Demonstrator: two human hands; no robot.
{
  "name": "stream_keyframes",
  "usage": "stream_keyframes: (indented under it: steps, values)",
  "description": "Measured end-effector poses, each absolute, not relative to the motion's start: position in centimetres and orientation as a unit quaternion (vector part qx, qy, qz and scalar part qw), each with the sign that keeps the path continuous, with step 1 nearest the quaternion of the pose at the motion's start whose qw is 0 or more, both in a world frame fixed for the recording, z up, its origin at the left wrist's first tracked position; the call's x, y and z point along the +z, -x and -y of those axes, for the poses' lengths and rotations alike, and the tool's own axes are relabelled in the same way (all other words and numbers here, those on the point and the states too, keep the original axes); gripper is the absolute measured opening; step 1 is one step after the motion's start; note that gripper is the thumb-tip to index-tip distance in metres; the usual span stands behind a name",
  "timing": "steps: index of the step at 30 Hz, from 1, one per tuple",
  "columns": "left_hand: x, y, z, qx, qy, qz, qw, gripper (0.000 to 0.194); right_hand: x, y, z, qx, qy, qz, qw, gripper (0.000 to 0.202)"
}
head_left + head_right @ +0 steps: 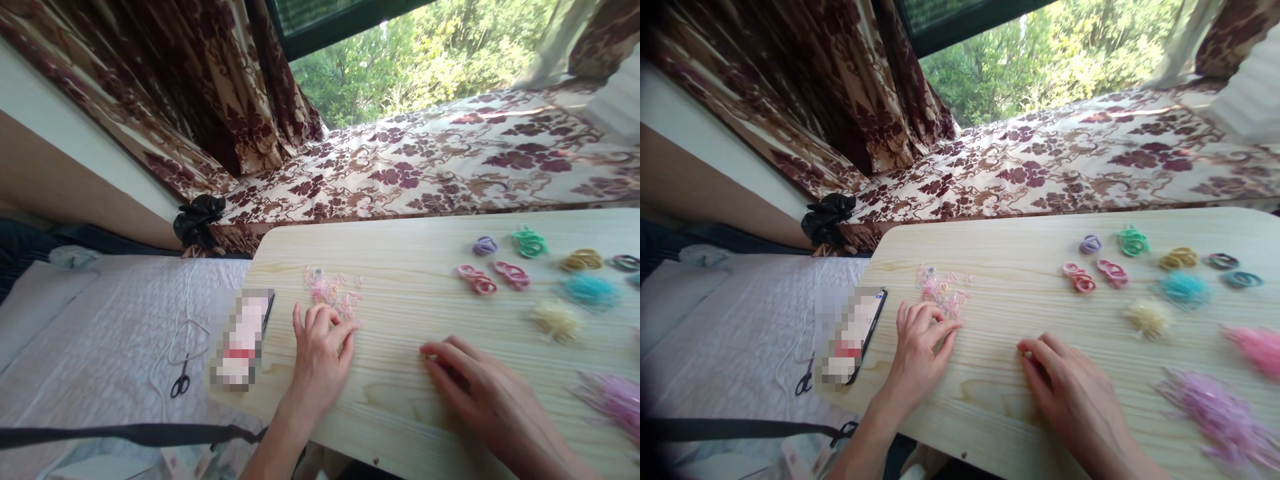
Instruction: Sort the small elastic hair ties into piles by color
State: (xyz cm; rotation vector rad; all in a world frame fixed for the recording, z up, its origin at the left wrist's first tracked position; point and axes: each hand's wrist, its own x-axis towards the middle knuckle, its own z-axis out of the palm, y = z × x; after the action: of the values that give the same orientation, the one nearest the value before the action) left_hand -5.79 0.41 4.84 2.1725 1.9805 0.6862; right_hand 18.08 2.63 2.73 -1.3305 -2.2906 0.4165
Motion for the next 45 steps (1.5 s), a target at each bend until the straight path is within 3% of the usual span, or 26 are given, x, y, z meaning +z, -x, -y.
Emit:
stream_keyframes:
  steps: [15,27,40,45]
  values:
    - [4.5,5.2,-1.4,0.222,-0.687,-0.69,0.053,0.009,2.9,-17.8,-2.5,0.123,0.485,0.831,0.243,0.025]
    - [4.3,5.2,-1.8,0.204,-0.701,-0.682,0.045,0.013,2.9,-17.7,-2.4,0.123,0.484,0.833,0.237,0.026]
    - [5.4,2.7,0.0,0.328,-0.731,-0.592,0.091,0.016,3.3,-17.6,-2.3,0.128,0.48,0.83,0.253,0.025]
    - [5.9,2.0,0.6,0.35,-0.763,-0.535,0.093,0.019,3.4,-17.9,-1.5,0.163,0.47,0.808,0.316,0.02]
